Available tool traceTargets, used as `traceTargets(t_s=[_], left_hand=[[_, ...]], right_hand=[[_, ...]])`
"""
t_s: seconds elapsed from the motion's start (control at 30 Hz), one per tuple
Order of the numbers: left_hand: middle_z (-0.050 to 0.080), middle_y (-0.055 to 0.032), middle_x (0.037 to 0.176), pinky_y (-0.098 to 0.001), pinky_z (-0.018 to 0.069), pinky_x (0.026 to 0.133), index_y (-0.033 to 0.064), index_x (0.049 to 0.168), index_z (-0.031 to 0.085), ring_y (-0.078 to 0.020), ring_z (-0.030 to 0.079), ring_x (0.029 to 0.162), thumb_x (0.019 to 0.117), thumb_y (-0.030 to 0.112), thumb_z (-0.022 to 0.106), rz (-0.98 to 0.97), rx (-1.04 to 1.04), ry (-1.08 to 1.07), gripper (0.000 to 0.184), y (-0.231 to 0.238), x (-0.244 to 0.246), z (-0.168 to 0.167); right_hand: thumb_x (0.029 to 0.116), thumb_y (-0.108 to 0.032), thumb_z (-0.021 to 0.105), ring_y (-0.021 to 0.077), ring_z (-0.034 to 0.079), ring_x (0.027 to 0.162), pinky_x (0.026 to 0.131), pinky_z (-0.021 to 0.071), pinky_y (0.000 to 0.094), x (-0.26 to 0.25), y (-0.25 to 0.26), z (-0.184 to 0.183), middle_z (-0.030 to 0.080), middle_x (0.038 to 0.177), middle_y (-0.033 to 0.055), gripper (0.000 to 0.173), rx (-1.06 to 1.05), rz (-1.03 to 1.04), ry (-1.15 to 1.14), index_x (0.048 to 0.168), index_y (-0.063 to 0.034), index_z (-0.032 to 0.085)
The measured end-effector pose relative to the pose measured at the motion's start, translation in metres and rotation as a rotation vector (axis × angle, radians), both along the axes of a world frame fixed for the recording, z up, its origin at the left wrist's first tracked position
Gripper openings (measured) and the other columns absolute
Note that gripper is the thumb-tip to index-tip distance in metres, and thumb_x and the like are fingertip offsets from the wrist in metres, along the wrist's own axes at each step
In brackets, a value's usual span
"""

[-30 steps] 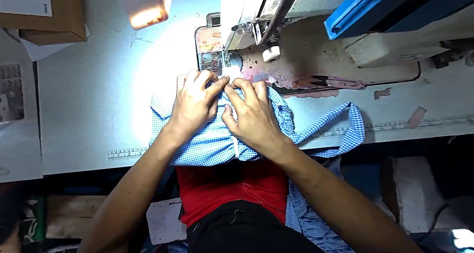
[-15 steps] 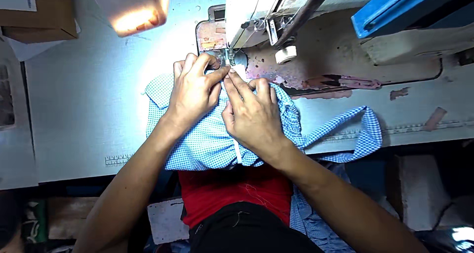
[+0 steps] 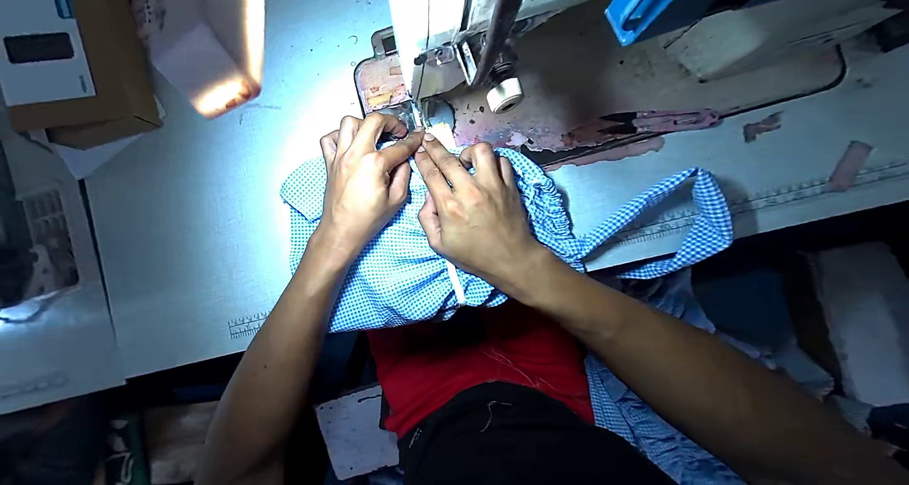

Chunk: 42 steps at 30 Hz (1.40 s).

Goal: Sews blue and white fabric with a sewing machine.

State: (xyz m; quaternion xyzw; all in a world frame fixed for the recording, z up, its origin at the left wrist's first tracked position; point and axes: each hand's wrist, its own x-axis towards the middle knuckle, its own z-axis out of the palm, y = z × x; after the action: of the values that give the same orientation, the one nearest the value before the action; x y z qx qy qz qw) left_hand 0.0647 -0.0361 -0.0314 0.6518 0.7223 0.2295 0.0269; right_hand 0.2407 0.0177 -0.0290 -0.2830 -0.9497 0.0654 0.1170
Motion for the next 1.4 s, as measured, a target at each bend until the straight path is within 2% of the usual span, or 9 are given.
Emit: traceTargets(t_s=[0.17, 0.3, 0.37, 0.43, 0.5, 0.67, 0.8, 0.93, 1.4], left_hand=[[0.066, -0.0017, 0.121, -0.0470, 0.0340, 0.096, 0.0279, 0.123, 0.077, -0.0235, 0.055, 0.111, 0.0998, 0.020, 0.052, 0.011, 0.028, 0.021, 0.035, -0.001, 0.001, -0.002], [0.067, -0.0101, 0.130, -0.0554, 0.0342, 0.105, 0.0216, 0.124, 0.074, -0.0329, 0.057, 0.122, 0.0959, 0.023, 0.057, -0.084, 0.232, 0.149, 0.033, -0.010, 0.008, 0.003], [0.070, -0.0093, 0.128, -0.0543, 0.0362, 0.110, 0.0171, 0.122, 0.075, -0.0317, 0.059, 0.125, 0.0960, 0.037, 0.057, -0.236, 0.258, 0.123, 0.038, -0.017, 0.013, 0.005], [0.072, -0.0015, 0.128, -0.0532, 0.0326, 0.114, 0.0206, 0.125, 0.075, -0.0272, 0.057, 0.129, 0.0933, 0.058, 0.058, -0.270, 0.138, 0.103, 0.051, -0.024, 0.020, 0.005], [0.072, 0.0028, 0.127, -0.0541, 0.0294, 0.116, 0.0247, 0.124, 0.076, -0.0253, 0.056, 0.130, 0.0909, 0.063, 0.062, -0.236, 0.089, 0.103, 0.052, -0.026, 0.021, 0.006], [0.077, 0.0008, 0.113, -0.0549, 0.0301, 0.120, 0.0196, 0.107, 0.080, -0.0278, 0.060, 0.127, 0.1009, 0.033, 0.063, -0.257, 0.177, 0.126, 0.023, -0.026, 0.028, 0.005], [0.076, -0.0115, 0.106, -0.0410, 0.0488, 0.108, 0.0034, 0.099, 0.078, -0.0284, 0.068, 0.114, 0.0982, 0.008, 0.062, -0.418, 0.259, 0.019, 0.017, -0.038, 0.040, 0.001], [0.075, -0.0104, 0.108, -0.0330, 0.0568, 0.098, 0.0033, 0.101, 0.078, -0.0218, 0.070, 0.112, 0.0980, 0.010, 0.065, -0.299, 0.175, -0.120, 0.015, -0.056, 0.057, 0.001], [0.074, -0.0123, 0.117, -0.0348, 0.0532, 0.105, 0.0036, 0.111, 0.077, -0.0248, 0.067, 0.121, 0.0990, 0.025, 0.066, -0.235, 0.158, -0.083, 0.027, -0.052, 0.055, -0.001]], right_hand=[[0.0990, -0.026, 0.044, 0.0346, 0.054, 0.118, 0.087, 0.0430, 0.0485, 0.003, 0.000, 0.001, 0.051, 0.156, 0.0078, 0.054, -0.014, 0.016, 0.024, 0.148, -0.0078, 0.056], [0.1028, -0.027, 0.055, 0.0325, 0.059, 0.123, 0.102, 0.0495, 0.0421, 0.027, 0.004, 0.011, 0.060, 0.140, 0.0159, 0.042, -0.115, 0.047, 0.221, 0.136, -0.0024, 0.062], [0.1033, -0.017, 0.050, 0.0332, 0.060, 0.120, 0.102, 0.0495, 0.0429, 0.036, 0.007, 0.009, 0.065, 0.127, 0.0175, 0.032, -0.131, 0.034, 0.251, 0.126, -0.0007, 0.067], [0.0994, -0.005, 0.048, 0.0336, 0.061, 0.120, 0.103, 0.0489, 0.0431, 0.039, 0.009, 0.009, 0.066, 0.127, 0.0165, 0.031, -0.166, 0.029, 0.241, 0.123, -0.0009, 0.068], [0.0984, -0.001, 0.049, 0.0335, 0.060, 0.121, 0.103, 0.0484, 0.0432, 0.039, 0.015, 0.013, 0.066, 0.131, 0.0153, 0.034, -0.202, 0.046, 0.227, 0.127, -0.0017, 0.067], [0.1006, -0.010, 0.049, 0.0332, 0.056, 0.130, 0.109, 0.0456, 0.0439, 0.032, 0.022, 0.008, 0.062, 0.138, 0.0145, 0.036, -0.173, 0.075, 0.186, 0.132, -0.0031, 0.065], [0.0991, -0.014, 0.049, 0.0341, 0.055, 0.132, 0.108, 0.0449, 0.0492, 0.035, 0.023, 0.013, 0.060, 0.142, 0.0144, 0.042, -0.178, 0.098, 0.157, 0.137, -0.0036, 0.062], [0.1010, -0.015, 0.048, 0.0331, 0.056, 0.130, 0.107, 0.0455, 0.0477, 0.034, 0.025, 0.011, 0.061, 0.140, 0.0141, 0.040, -0.200, 0.110, 0.177, 0.136, -0.0041, 0.063], [0.1002, -0.018, 0.044, 0.0325, 0.054, 0.130, 0.107, 0.0438, 0.0429, 0.018, 0.039, 0.002, 0.061, 0.142, 0.0117, 0.044, -0.141, 0.064, 0.161, 0.139, -0.0058, 0.061]])
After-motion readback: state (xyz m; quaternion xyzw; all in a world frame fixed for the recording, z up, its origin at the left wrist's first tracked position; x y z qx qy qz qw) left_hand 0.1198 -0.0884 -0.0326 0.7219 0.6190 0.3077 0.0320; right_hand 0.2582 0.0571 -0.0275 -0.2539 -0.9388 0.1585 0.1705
